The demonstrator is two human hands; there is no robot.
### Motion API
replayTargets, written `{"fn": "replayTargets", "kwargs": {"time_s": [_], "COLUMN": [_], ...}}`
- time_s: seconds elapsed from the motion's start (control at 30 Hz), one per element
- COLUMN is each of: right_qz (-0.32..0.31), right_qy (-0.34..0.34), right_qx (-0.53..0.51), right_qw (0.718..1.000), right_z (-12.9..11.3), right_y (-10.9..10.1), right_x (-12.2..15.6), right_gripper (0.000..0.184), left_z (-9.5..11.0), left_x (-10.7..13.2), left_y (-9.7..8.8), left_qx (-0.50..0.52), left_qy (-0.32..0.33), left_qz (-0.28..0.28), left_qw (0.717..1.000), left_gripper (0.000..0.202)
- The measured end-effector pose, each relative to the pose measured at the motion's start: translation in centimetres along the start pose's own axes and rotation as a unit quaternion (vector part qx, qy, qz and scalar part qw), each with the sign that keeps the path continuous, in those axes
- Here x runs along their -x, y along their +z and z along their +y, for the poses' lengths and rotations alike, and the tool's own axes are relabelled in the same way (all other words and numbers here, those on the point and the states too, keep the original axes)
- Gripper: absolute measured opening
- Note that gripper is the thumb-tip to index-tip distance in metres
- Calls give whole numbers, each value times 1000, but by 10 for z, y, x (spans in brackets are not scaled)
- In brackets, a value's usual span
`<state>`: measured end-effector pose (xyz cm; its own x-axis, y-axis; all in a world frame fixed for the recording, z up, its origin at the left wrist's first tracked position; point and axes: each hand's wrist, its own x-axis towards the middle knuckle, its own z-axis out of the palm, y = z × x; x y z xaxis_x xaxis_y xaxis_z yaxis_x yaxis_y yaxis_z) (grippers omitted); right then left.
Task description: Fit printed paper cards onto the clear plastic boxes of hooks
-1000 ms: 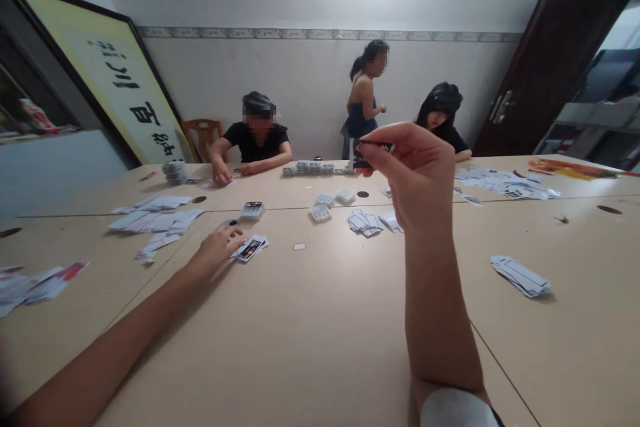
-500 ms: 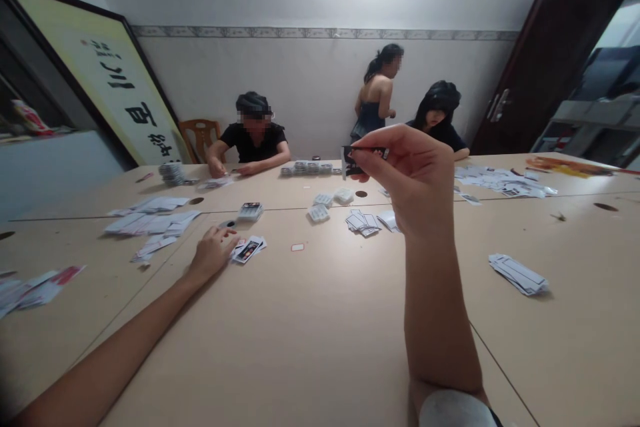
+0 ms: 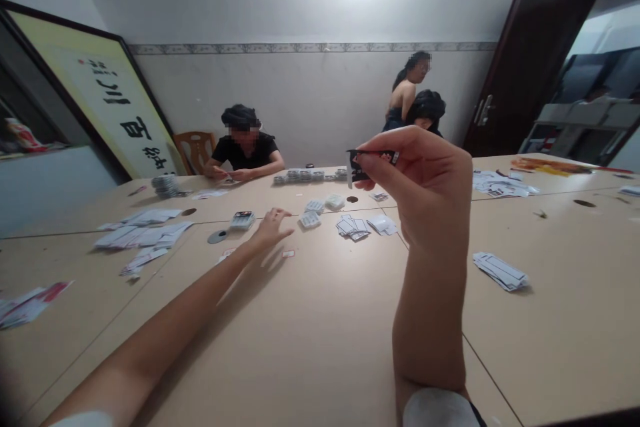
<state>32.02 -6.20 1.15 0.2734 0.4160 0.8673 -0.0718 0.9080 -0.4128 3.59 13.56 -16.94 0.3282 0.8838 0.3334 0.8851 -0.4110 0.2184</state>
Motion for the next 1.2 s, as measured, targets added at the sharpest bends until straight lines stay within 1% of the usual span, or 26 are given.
{"fn": "replayTargets", "kwargs": {"time_s": [0.1, 0.17, 0.27, 0.33, 0.43, 0.57, 0.63, 0.7, 0.73, 0.8, 0.93, 1.03, 1.13, 1.2], "right_qz": [24, 43, 68, 83, 102, 110, 105, 95, 87, 71, 48, 51, 50, 38], "right_qy": [-25, -41, -72, -90, -95, -91, -84, -71, -64, -51, -44, -44, -38, -24], "right_qx": [0, 2, -4, -3, 9, 13, 14, 18, 20, 25, 44, 56, 49, 34], "right_qw": [999, 998, 995, 992, 990, 990, 991, 993, 994, 996, 997, 996, 997, 998], "right_z": [-11, -18, -24, -27, -27, -24, -21, -17, -16, -13, -10, -8, -5, -1], "right_y": [-6, -11, -16, -19, -22, -23, -22, -20, -19, -17, -16, -14, -12, -11], "right_x": [1, 2, 2, 2, 1, -2, -3, -3, -3, -2, -1, -1, -1, -3], "right_gripper": [23, 23, 25, 27, 28, 24, 22, 22, 21, 20, 23, 25, 26, 24], "left_z": [12, 16, 15, 13, 10, 4, 1, -2, -3, -5, -8, -9, -8, -3], "left_x": [-35, -49, -58, -58, -57, -60, -61, -61, -61, -57, -44, -33, -26, -25], "left_y": [19, 30, 41, 43, 37, 11, -2, -10, -11, -8, 10, 18, 13, 2], "left_qx": [29, 48, 75, 94, 122, 156, 171, 181, 184, 188, 202, 214, 222, 230], "left_qy": [1, -2, -13, -20, -21, 6, 23, 32, 33, 30, 21, 24, 29, 35], "left_qz": [-38, -59, -80, -85, -80, -59, -56, -62, -65, -75, -84, -72, -49, -35], "left_qw": [999, 997, 994, 992, 989, 986, 983, 981, 980, 979, 976, 974, 973, 972], "left_gripper": [39, 40, 39, 38, 38, 40, 40, 39, 39, 38, 38, 38, 38, 37]}}
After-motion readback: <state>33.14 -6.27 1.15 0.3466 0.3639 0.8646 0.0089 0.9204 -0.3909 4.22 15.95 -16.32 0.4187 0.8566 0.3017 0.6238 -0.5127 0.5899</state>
